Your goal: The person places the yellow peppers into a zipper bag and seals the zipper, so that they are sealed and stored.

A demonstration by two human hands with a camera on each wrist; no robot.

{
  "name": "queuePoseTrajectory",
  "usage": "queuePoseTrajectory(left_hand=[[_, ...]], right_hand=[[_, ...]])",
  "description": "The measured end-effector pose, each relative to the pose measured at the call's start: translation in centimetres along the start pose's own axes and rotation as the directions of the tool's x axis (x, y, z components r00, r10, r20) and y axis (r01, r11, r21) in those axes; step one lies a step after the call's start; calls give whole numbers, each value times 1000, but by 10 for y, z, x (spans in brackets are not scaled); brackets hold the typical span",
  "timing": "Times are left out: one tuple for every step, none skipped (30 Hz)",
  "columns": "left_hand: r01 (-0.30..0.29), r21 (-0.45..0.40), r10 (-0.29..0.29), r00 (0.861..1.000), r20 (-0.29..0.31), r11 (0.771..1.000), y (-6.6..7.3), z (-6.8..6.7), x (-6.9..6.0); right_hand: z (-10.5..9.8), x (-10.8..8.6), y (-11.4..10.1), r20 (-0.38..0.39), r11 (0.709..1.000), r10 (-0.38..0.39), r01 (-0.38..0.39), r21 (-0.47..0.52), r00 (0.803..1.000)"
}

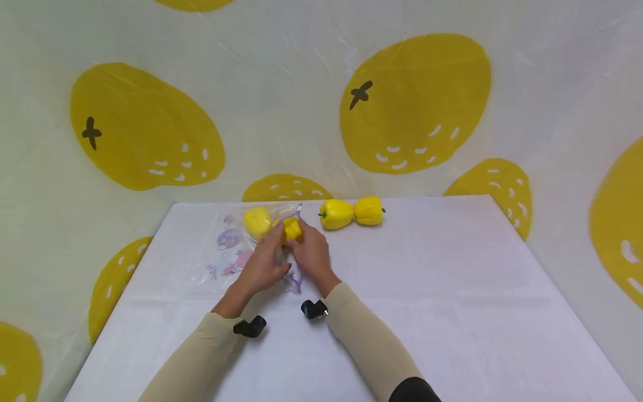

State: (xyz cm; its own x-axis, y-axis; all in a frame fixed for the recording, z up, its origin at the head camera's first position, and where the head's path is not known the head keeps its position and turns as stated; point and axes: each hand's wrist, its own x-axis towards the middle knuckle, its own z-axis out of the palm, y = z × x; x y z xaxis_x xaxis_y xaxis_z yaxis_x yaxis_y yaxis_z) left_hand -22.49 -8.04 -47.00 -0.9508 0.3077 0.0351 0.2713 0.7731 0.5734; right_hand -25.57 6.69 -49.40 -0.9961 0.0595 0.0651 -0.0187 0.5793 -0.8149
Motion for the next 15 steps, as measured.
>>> queuePoseTrajectory(left_hand=[[3, 5, -3, 1000, -1, 1000, -1, -1, 0], [9, 8, -9, 1000, -1, 1000, -1, -1, 0], [12, 12, -12, 1000, -3, 1000, -2, -2, -1], [14, 14, -14, 1000, -3, 1000, -3, -2, -1], [13, 15, -13, 1000, -3, 1000, -4, -2, -1], [11, 14, -11, 1000, -2, 1000, -4, -2, -1], [6, 12, -6, 1000, -2, 1000, -5, -2, -1], [0, 9, 0, 1000, -4, 1000, -5, -2, -1], [-7, 6, 7, 1000, -6, 1000, -5, -1, -2], [-10, 8, 10, 1000, -8, 1000, -5, -1, -2], [-14, 9, 14, 1000, -11, 1000, -5, -2, -3], [-22, 12, 22, 1000, -15, 1000, -5, -2, -3], [-26, 13, 26, 999, -18, 1000, -5, -2, -3], [-31, 16, 32, 999, -23, 999, -5, -3, -3], [-32, 19, 32, 999, -24, 999, -4, -3, -4]], right_hand=[[0, 0, -1, 8, 1000, 0, 0, -3, 1000], [-1, 1, -1, 11, 1000, 5, -5, -2, 1000], [-1, 1, -2, 12, 1000, 16, -16, 8, 1000], [-2, 1, -3, 14, 999, 32, -32, 27, 999], [-2, 0, -3, 15, 998, 46, -47, 41, 999], [-2, 0, -4, 13, 997, 54, -55, 52, 998], [-3, -1, -4, 11, 997, 58, -59, 57, 998], [-3, -1, -4, 8, 997, 54, -55, 52, 998], [-3, -2, -4, 8, 998, 44, -44, 36, 999], [-3, -2, -5, 10, 1000, 27, -27, 11, 1000], [-2, -2, -5, 11, 1000, 10, -10, -14, 1000], [-2, -2, -5, 13, 999, -4, 4, -34, 1000], [-2, -1, -5, 17, 999, -10, 11, -51, 1000], [-2, -1, -4, 21, 998, -12, 13, -57, 1000], [-2, 0, -4, 27, 998, -9, 11, -60, 1000]])
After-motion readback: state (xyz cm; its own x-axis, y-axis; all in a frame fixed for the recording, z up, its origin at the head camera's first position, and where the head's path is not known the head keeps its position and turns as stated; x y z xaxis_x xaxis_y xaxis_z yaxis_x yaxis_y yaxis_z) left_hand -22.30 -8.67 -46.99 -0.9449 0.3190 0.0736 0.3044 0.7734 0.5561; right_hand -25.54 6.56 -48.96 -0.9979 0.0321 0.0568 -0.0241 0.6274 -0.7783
